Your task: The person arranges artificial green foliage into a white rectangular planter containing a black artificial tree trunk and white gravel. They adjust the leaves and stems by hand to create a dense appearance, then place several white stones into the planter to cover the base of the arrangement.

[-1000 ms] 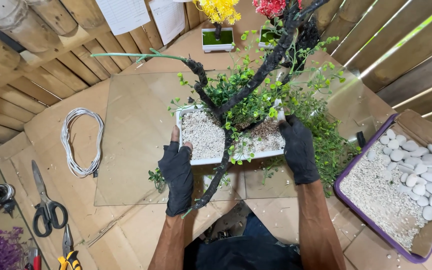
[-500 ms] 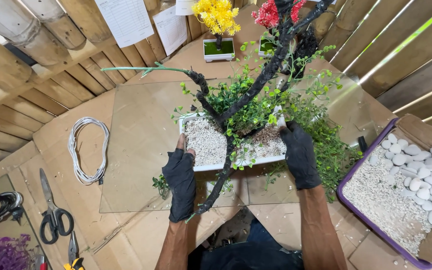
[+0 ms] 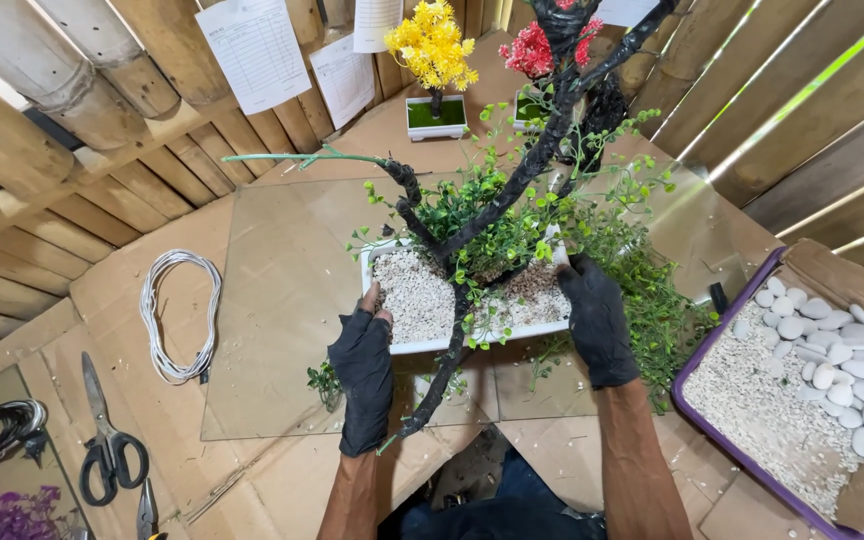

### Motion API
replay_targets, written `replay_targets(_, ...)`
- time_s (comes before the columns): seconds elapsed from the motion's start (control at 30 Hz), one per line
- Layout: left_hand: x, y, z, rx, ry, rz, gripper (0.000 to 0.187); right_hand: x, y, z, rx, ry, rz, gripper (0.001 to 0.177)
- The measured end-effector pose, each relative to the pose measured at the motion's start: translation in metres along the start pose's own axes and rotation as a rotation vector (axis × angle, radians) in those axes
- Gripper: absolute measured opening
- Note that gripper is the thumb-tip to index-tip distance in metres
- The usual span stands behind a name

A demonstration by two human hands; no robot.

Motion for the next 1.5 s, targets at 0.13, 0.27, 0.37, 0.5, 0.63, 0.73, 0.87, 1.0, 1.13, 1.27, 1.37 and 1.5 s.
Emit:
replay_targets(0.13, 0.001, -0.001, 0.001, 0.005, -0.014, -0.010, 0.046, -0.001, -0.010, -0.022, -0.006, 0.031, 0.000, 0.059)
replay_targets(0.27, 0.001, -0.001, -0.002, 0.005, -0.061, -0.014, 0.044, 0.000, -0.014, -0.030, -0.016, 0.006, 0.015, 0.060)
replay_targets(0.37, 0.001, 0.003, -0.012, 0.013, -0.083, -0.032, 0.043, 0.000, -0.010, -0.021, -0.044, -0.013, 0.011, 0.062)
replay_targets(0.5, 0.001, -0.008, 0.013, 0.006, -0.109, -0.009, 0.043, 0.004, -0.022, -0.044, -0.062, -0.037, 0.003, 0.061)
replay_targets(0.63, 0.003, -0.006, 0.013, 0.004, -0.115, -0.011, 0.040, 0.005, -0.013, -0.026, -0.084, -0.004, 0.033, 0.051)
replay_targets(0.73, 0.003, -0.004, 0.010, -0.010, -0.097, -0.021, 0.039, 0.007, -0.007, -0.019, -0.101, 0.004, 0.042, 0.045)
replay_targets(0.87, 0.000, -0.003, 0.003, -0.022, -0.104, -0.037, 0.038, 0.005, -0.002, -0.004, -0.144, -0.006, 0.037, 0.039)
replay_targets(1.0, -0.001, -0.003, 0.000, -0.014, -0.090, -0.056, 0.038, 0.006, -0.004, -0.007, -0.125, -0.035, 0.036, 0.044)
replay_targets(1.13, -0.003, -0.002, -0.004, -0.005, -0.091, -0.073, 0.037, 0.005, -0.002, -0.006, -0.155, -0.011, 0.033, 0.046)
replay_targets(1.27, -0.008, -0.006, -0.004, -0.009, -0.121, -0.097, 0.037, 0.004, -0.001, -0.002, -0.173, 0.008, 0.032, 0.045)
replay_targets(1.37, -0.004, -0.008, 0.006, 0.043, -0.132, -0.117, 0.036, 0.005, -0.005, -0.014, -0.174, 0.029, 0.019, 0.054)
replay_targets(1.5, -0.005, -0.009, 0.006, 0.066, -0.143, -0.126, 0.036, 0.003, -0.003, -0.013, -0.195, 0.025, 0.021, 0.052)
Point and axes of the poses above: each hand's wrist, its own y-axis towards the middle knuckle, its own x-axis out of the palm, z = x × y, the point moved 2 cm from there along y, towards the middle knuckle, and after that the axes turned 3 degrees about z, right-handed, at the moved point
